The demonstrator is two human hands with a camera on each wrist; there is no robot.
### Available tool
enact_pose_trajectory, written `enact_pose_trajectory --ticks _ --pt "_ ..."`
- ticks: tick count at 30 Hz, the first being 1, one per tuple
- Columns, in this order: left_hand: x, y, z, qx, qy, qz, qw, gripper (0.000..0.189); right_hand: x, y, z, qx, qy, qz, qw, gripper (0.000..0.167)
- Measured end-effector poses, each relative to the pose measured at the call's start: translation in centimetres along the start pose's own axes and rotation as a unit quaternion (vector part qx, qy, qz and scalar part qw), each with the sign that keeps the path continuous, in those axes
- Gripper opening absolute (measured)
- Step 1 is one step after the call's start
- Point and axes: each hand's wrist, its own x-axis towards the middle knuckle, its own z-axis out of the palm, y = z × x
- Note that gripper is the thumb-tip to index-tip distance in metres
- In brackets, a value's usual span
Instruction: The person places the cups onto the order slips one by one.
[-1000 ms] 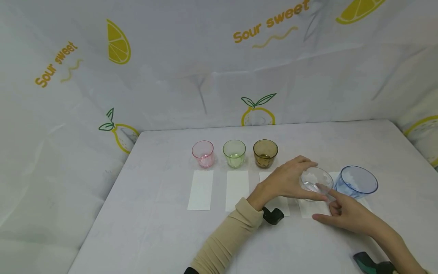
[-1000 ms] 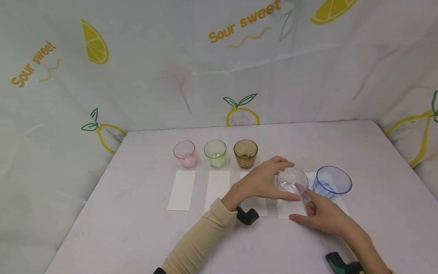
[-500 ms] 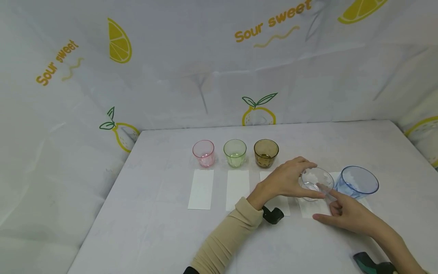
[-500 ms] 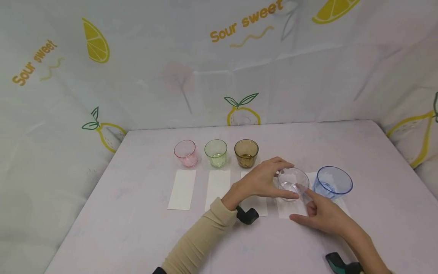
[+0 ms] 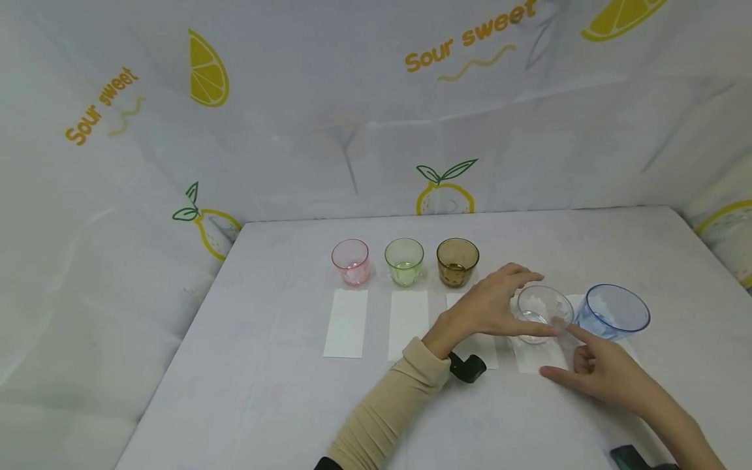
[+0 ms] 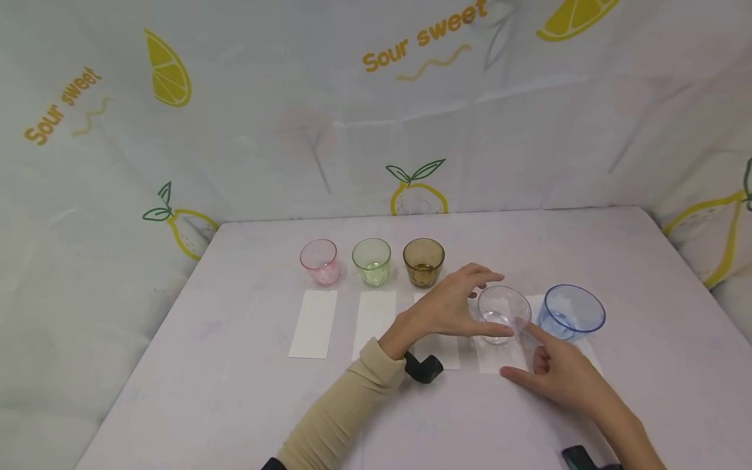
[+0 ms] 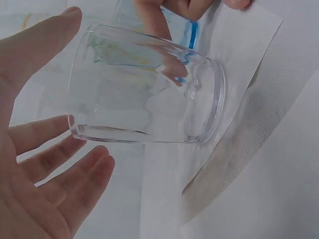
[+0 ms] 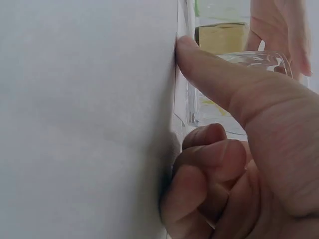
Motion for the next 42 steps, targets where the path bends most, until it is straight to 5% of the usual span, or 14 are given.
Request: enact_pose_trajectory --ticks 7,13,22,27,33,42 --pt "-0.4 -0.2 -1.1 -0.025 0.051 0.008 0.9984 0.085 -1.2 -0.5 -0.7 -0.006 0.067 -0.020 0.9975 0.092" --pt "-1.0 -0.9 -3.6 -0.046 0.079 0.022 0.9956 0.086 -2.1 -1.6 -2.4 0.014 0.118 -0.049 0.9917 0.098" --pt "-1.7 -3.1 -8.3 -0.027 0.096 0.001 0.9950 0.090 -2.3 -3.2 -5.0 0.063 0.137 -0.043 0.9876 0.094" --pt "-1.9 -4.8 -10.3 -0.038 0.112 0.002 0.9930 0.090 -1.8 -4.1 -5.3 0.129 0.131 -0.084 0.9793 0.090" --pt "-1.8 -6.6 -11.1 -0.030 0.119 0.027 0.9921 0.088 -1.2 -5.1 -5.3 0.164 0.125 -0.123 0.9707 0.089" --pt "-1.4 -8.4 -10.6 -0.005 0.112 0.046 0.9927 0.080 0.1 -6.9 -4.9 0.190 0.098 -0.129 0.9684 0.090"
